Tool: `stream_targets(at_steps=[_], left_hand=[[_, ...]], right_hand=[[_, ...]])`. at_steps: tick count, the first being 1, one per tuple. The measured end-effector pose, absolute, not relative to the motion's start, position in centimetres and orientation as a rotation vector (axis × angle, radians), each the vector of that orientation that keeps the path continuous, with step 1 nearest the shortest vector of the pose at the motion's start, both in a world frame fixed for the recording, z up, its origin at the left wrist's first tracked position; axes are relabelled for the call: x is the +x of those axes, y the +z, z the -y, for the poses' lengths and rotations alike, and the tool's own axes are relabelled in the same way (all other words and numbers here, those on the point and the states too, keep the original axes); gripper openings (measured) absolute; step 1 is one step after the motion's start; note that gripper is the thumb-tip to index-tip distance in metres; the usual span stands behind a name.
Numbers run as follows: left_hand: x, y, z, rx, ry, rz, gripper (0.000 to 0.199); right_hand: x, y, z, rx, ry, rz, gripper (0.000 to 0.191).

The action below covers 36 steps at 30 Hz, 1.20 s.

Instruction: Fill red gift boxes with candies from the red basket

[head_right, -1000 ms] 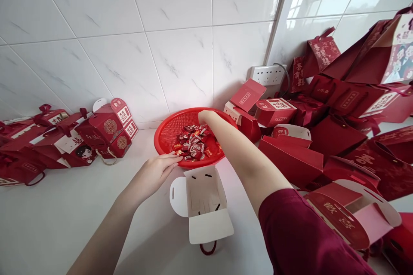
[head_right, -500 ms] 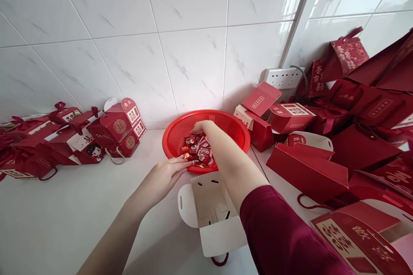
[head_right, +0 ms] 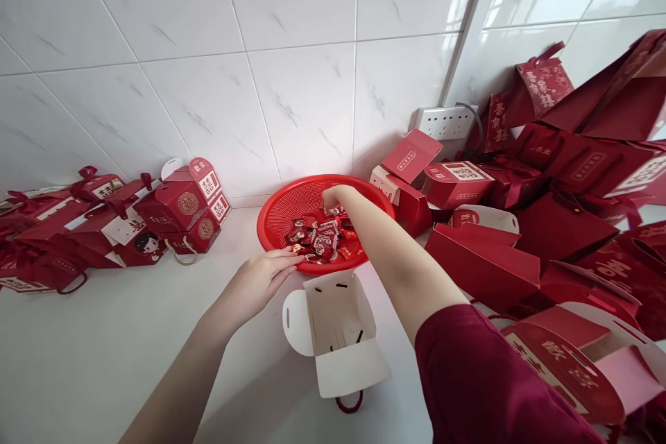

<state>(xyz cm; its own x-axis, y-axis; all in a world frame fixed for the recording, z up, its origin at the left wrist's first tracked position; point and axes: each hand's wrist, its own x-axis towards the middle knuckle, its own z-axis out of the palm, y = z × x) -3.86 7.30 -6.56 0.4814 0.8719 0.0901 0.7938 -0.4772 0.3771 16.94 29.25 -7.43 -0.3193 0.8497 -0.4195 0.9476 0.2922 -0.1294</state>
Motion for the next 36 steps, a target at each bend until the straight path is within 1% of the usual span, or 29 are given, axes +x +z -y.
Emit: stream_targets(at_steps=[4,7,10,11,12,14,15,17,21,27,30,34,36], left_hand=[[-4.0,-6.7,-7.4,2.450,0.415,-1.409,0.038],[-3.9,-6.7,-7.4,2.445,0.444,-1.416,0.038],[-3.6,-6.0,-7.1,2.358,0.506,-1.372,0.034],[-3.5,-5.6,-6.8,2.296,0.543,-1.329,0.033],[-3.3,-5.2,-6.4,2.226,0.584,-1.268,0.033],[-2.8,-4.2,-5.4,2.090,0.652,-1.120,0.032],[-2.5,-3.8,-4.9,2.038,0.675,-1.052,0.030],[-1.9,-3.1,-3.9,1.969,0.698,-0.958,0.026],[-1.3,-2.6,-2.7,1.903,0.667,-0.928,0.021],[-1.3,-2.8,-2.5,1.750,0.602,-0.834,0.015],[-1.4,-2.9,-2.5,1.754,0.565,-0.831,0.018],[-1.5,-2.9,-2.6,1.816,0.544,-0.903,0.027],[-1.6,-2.8,-2.6,1.835,0.546,-0.889,0.027]], right_hand=[[18.2,-4.8,-25.5,1.611,-0.698,-2.472,0.028],[19.5,-3.0,-20.2,1.582,-0.801,-2.744,0.020],[20.7,-2.2,-13.9,1.465,-0.939,-2.981,0.027],[21.0,-2.2,-12.0,1.369,-1.053,-3.033,0.029],[21.3,-2.3,-10.3,1.209,-1.393,-3.046,0.031],[21.7,-2.8,-7.6,1.022,-1.872,-2.961,0.032],[21.8,-3.1,-6.6,0.985,-2.045,-2.915,0.032],[21.9,-3.6,-5.1,1.032,-2.199,-2.882,0.030],[21.9,-4.3,-3.4,1.138,-2.309,-2.872,0.027],[22.2,-4.2,-2.6,0.908,-2.531,-2.771,0.024],[22.4,-4.1,-2.5,0.915,-2.562,-2.719,0.024],[22.4,-4.0,-2.3,0.972,-2.492,-2.803,0.022],[22.3,-4.0,-2.2,0.994,-2.463,-2.824,0.025]])
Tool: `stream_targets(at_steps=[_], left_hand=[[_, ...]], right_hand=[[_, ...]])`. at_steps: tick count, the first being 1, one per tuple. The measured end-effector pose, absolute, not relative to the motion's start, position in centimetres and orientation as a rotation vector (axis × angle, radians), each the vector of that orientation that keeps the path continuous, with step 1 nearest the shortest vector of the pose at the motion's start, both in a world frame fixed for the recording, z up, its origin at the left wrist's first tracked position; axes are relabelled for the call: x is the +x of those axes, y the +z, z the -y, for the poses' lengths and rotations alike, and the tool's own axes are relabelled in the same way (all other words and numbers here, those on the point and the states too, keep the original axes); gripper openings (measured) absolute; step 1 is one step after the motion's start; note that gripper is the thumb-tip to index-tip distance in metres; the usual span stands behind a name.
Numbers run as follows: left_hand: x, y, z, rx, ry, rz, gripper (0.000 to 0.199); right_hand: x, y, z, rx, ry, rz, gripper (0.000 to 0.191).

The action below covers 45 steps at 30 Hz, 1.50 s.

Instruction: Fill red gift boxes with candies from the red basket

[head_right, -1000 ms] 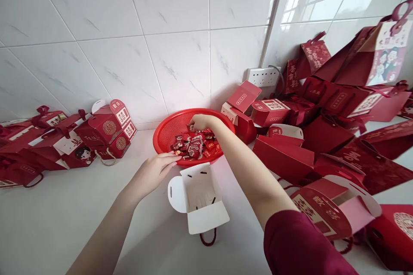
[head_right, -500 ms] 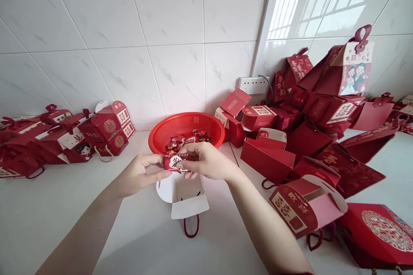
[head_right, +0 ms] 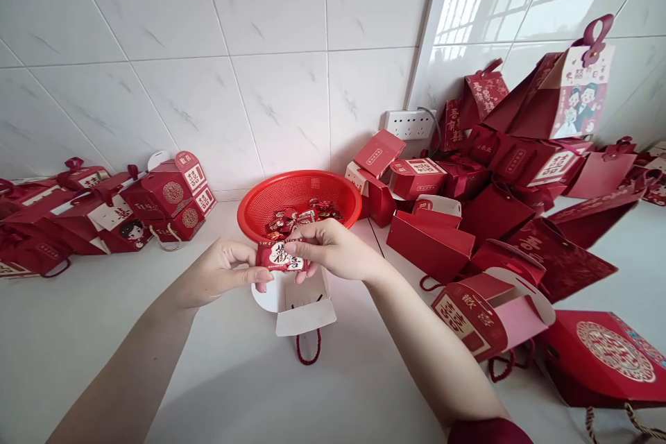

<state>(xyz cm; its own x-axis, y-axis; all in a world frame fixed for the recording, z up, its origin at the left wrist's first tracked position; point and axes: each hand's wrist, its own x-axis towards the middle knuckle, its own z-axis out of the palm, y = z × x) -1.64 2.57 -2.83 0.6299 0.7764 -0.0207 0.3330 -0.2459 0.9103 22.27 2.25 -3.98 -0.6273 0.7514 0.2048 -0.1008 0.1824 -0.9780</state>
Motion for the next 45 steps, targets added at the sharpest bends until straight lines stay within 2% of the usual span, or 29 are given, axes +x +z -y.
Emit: stream_targets(at_steps=[9,17,30,34,38,42,45], left_hand=[[-1.3,-2.7,-2.1,1.888,0.657,-0.790,0.018],[-1.4,-2.1,-2.5,2.022,0.537,-0.853,0.021],[-2.0,-3.1,-3.3,2.374,0.175,-1.174,0.016],[-2.1,-3.8,-3.6,2.382,0.091,-1.148,0.030],[-2.3,-4.4,-3.9,2.354,0.053,-1.217,0.042],[-2.2,-4.3,-3.7,2.388,0.053,-1.221,0.040],[-1.9,-3.9,-3.6,2.410,0.177,-1.256,0.028]], right_hand=[[22.3,-4.3,-2.5,-0.606,1.500,1.760,0.026],[22.2,-3.9,-2.0,-0.681,1.365,1.826,0.024],[22.6,-3.7,-1.7,-0.982,0.828,2.107,0.016],[22.2,-4.1,-1.8,-1.090,0.737,2.184,0.013],[22.2,-4.4,-2.1,-1.353,0.483,2.152,0.014],[22.7,-4.5,-2.4,-1.397,0.399,2.146,0.017],[23.1,-4.5,-2.5,-1.401,0.394,2.126,0.018]])
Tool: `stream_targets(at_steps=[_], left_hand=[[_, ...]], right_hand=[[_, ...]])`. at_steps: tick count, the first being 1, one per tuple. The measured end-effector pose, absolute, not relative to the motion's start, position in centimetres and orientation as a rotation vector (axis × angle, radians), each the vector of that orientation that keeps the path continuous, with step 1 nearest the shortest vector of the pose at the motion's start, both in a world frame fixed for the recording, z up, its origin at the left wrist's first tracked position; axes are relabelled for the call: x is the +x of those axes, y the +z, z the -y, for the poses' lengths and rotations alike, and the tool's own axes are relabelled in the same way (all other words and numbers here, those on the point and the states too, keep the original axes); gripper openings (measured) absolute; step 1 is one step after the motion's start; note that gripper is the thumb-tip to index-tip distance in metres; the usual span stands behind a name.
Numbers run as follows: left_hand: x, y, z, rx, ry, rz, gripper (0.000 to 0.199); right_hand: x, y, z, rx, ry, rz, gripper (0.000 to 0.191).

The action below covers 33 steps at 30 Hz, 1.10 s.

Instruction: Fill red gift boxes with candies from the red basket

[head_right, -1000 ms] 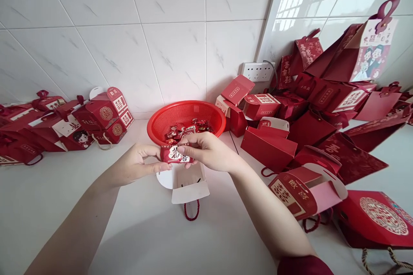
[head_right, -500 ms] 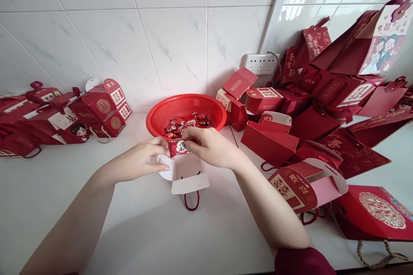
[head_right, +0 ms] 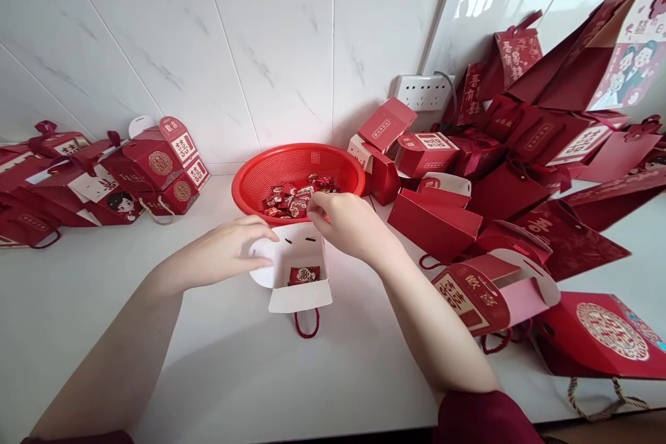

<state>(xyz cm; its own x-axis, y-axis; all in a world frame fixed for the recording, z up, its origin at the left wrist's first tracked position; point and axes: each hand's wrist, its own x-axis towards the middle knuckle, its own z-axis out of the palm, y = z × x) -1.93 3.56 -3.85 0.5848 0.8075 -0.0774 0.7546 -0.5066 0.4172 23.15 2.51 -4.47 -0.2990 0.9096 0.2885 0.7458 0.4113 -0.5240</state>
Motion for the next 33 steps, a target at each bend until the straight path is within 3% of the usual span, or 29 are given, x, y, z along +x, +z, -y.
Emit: stream_targets(at_steps=[5,12,17,22,26,33], left_hand=[[-2.8,-4.9,-5.9,2.372,0.611,-1.420,0.031],[-5.2,-8.2,-10.3,2.384,0.370,-1.329,0.043],[-5.1,-8.6,-9.8,2.393,0.375,-1.366,0.043],[-5.0,-8.3,-9.3,2.377,0.397,-1.356,0.044],[-5.3,-8.5,-9.5,2.352,0.407,-1.336,0.042],[-5.7,-9.0,-9.8,2.363,0.381,-1.329,0.043]], right_hand=[[24.3,-4.7,-3.3,-1.437,0.369,2.074,0.019],[23.0,-5.5,-8.8,-1.579,0.355,2.387,0.030],[17.2,-6.5,-14.0,-1.443,0.505,2.833,0.015],[13.1,-7.6,-17.9,-1.400,0.627,3.116,0.034],[11.1,-8.1,-20.3,-1.538,0.647,3.219,0.022],[9.7,-9.1,-22.8,-1.883,0.969,3.194,0.035]])
